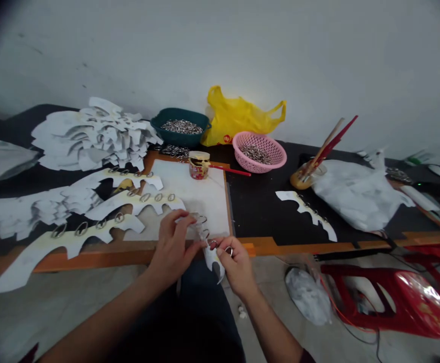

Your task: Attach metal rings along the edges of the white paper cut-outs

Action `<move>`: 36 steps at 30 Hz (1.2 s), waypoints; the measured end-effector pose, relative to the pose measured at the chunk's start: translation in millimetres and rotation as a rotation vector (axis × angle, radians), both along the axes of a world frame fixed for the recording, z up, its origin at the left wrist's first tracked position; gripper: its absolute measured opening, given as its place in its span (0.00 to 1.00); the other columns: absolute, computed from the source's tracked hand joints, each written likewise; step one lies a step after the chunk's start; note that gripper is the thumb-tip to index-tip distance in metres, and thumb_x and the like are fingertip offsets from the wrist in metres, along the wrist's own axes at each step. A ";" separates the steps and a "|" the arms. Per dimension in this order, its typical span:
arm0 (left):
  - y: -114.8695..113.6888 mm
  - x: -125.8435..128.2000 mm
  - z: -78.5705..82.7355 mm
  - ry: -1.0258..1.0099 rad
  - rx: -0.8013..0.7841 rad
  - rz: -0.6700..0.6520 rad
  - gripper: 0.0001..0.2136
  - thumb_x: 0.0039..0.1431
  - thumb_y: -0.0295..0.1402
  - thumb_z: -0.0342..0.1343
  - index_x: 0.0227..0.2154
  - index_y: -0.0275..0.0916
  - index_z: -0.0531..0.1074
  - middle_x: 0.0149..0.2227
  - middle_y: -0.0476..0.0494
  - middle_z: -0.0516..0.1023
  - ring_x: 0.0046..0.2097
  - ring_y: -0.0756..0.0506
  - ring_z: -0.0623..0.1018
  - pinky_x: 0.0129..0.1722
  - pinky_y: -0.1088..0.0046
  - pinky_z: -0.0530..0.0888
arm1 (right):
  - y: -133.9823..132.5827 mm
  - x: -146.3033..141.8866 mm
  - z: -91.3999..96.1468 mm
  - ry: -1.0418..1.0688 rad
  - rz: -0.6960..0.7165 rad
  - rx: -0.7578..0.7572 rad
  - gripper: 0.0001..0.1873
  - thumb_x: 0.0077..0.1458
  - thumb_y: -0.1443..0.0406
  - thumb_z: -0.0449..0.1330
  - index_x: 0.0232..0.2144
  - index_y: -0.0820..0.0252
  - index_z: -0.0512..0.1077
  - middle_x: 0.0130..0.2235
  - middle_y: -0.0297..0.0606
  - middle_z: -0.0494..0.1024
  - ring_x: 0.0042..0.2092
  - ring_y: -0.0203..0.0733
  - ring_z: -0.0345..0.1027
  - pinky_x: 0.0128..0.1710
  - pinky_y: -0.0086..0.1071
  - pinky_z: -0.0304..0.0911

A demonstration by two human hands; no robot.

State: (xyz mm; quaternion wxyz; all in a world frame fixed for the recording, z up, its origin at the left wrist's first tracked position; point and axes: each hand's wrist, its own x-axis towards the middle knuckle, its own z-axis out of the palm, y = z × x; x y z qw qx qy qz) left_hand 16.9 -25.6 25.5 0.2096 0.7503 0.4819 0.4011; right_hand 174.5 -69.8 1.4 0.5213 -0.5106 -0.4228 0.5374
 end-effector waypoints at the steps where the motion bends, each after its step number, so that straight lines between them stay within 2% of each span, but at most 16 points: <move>1: 5.5 -1.2 4.3 0.073 0.056 -0.082 0.19 0.48 0.30 0.57 0.45 0.39 0.62 0.52 0.37 0.61 0.56 0.37 0.57 0.56 0.54 0.54 | 1.4 2.3 1.7 0.003 0.014 0.000 0.09 0.48 0.61 0.58 0.24 0.58 0.62 0.35 0.37 0.72 0.33 0.37 0.66 0.31 0.30 0.61; 3: 17.2 -2.9 13.7 0.173 0.106 -0.309 0.21 0.50 0.27 0.54 0.48 0.41 0.61 0.52 0.39 0.65 0.58 0.39 0.57 0.58 0.53 0.46 | 3.9 6.2 5.5 0.017 0.032 0.001 0.08 0.47 0.62 0.58 0.24 0.58 0.63 0.34 0.36 0.73 0.32 0.37 0.65 0.31 0.30 0.61; 6: 32.2 -3.0 24.3 0.167 0.015 -0.611 0.22 0.51 0.24 0.50 0.51 0.44 0.59 0.42 0.46 0.73 0.50 0.45 0.69 0.59 0.54 0.43 | 6.8 10.0 9.9 0.011 0.042 -0.005 0.08 0.46 0.62 0.59 0.24 0.58 0.63 0.34 0.36 0.73 0.31 0.36 0.66 0.29 0.29 0.61; 8: 37.9 -2.3 26.8 0.077 -0.128 -0.700 0.23 0.51 0.25 0.49 0.52 0.44 0.58 0.36 0.48 0.74 0.42 0.48 0.73 0.56 0.58 0.53 | 8.6 11.4 11.4 -0.006 0.050 -0.014 0.09 0.46 0.61 0.59 0.24 0.59 0.63 0.35 0.37 0.74 0.29 0.35 0.65 0.28 0.29 0.61; 10: 40.1 -1.9 26.6 -0.040 -0.295 -0.724 0.24 0.51 0.25 0.49 0.52 0.43 0.57 0.34 0.48 0.73 0.37 0.49 0.73 0.47 0.67 0.65 | 10.8 11.6 13.0 -0.017 0.066 -0.021 0.09 0.46 0.60 0.58 0.24 0.59 0.63 0.35 0.37 0.74 0.28 0.35 0.65 0.27 0.28 0.60; 13: 39.6 -2.8 26.2 -0.118 -0.458 -0.675 0.24 0.49 0.25 0.48 0.52 0.41 0.57 0.31 0.48 0.73 0.32 0.50 0.73 0.33 0.76 0.68 | 15.5 9.5 19.0 -0.084 0.086 -0.016 0.08 0.47 0.61 0.57 0.24 0.59 0.62 0.34 0.36 0.74 0.29 0.35 0.65 0.27 0.28 0.60; 16: 38.6 -2.3 30.1 0.012 -0.429 -0.520 0.21 0.48 0.25 0.48 0.47 0.41 0.60 0.27 0.50 0.73 0.29 0.49 0.72 0.28 0.76 0.65 | 22.8 5.5 29.8 -0.248 0.117 0.003 0.06 0.48 0.63 0.55 0.24 0.59 0.62 0.34 0.35 0.73 0.29 0.34 0.64 0.27 0.27 0.59; 20: 42.3 9.1 33.3 0.286 -0.319 -0.312 0.17 0.48 0.23 0.47 0.43 0.40 0.61 0.25 0.48 0.74 0.28 0.46 0.73 0.27 0.74 0.62 | 39.4 3.1 37.6 -0.711 0.147 0.090 0.03 0.49 0.67 0.51 0.26 0.58 0.65 0.26 0.31 0.70 0.25 0.34 0.60 0.26 0.28 0.54; 23: 48.6 22.6 25.4 0.481 -0.243 -0.252 0.15 0.47 0.23 0.46 0.41 0.37 0.61 0.27 0.44 0.74 0.30 0.43 0.74 0.31 0.71 0.62 | 53.9 4.0 29.9 -1.122 0.130 0.219 0.04 0.47 0.70 0.52 0.24 0.60 0.65 0.28 0.35 0.69 0.32 0.39 0.62 0.34 0.33 0.53; 25: 52.2 29.4 17.4 0.557 -0.204 -0.257 0.15 0.47 0.22 0.47 0.40 0.36 0.61 0.27 0.42 0.74 0.31 0.42 0.74 0.34 0.68 0.62 | 60.4 5.8 21.3 -1.295 0.103 0.250 0.03 0.46 0.71 0.53 0.24 0.60 0.65 0.31 0.38 0.70 0.38 0.43 0.61 0.38 0.36 0.50; 28: 55.5 32.9 9.3 0.584 -0.187 -0.289 0.13 0.48 0.22 0.47 0.39 0.35 0.62 0.27 0.42 0.74 0.32 0.41 0.74 0.40 0.64 0.61 | 62.6 10.7 11.5 -1.343 0.046 0.245 0.02 0.46 0.70 0.55 0.26 0.59 0.66 0.37 0.39 0.70 0.42 0.45 0.59 0.39 0.36 0.48; 30: 57.0 31.9 7.5 0.598 -0.177 -0.297 0.12 0.49 0.24 0.48 0.38 0.36 0.63 0.27 0.41 0.73 0.33 0.41 0.74 0.42 0.62 0.60 | 60.8 15.0 7.9 -1.312 0.018 0.294 0.06 0.46 0.70 0.56 0.30 0.58 0.66 0.41 0.38 0.70 0.44 0.44 0.58 0.41 0.36 0.48; 33: 59.5 29.5 5.4 0.624 -0.141 -0.229 0.11 0.49 0.26 0.49 0.38 0.37 0.63 0.34 0.38 0.72 0.40 0.39 0.71 0.43 0.60 0.58 | 57.2 21.6 2.4 -1.312 0.113 0.460 0.08 0.50 0.71 0.54 0.33 0.56 0.68 0.40 0.36 0.72 0.47 0.43 0.57 0.44 0.37 0.44; 36: 62.3 27.7 0.1 0.631 -0.147 -0.107 0.16 0.45 0.29 0.53 0.40 0.40 0.63 0.43 0.39 0.66 0.45 0.38 0.66 0.43 0.61 0.59 | 55.5 27.1 -5.1 -1.315 0.199 0.575 0.11 0.54 0.72 0.50 0.33 0.53 0.70 0.35 0.33 0.75 0.45 0.40 0.60 0.44 0.38 0.42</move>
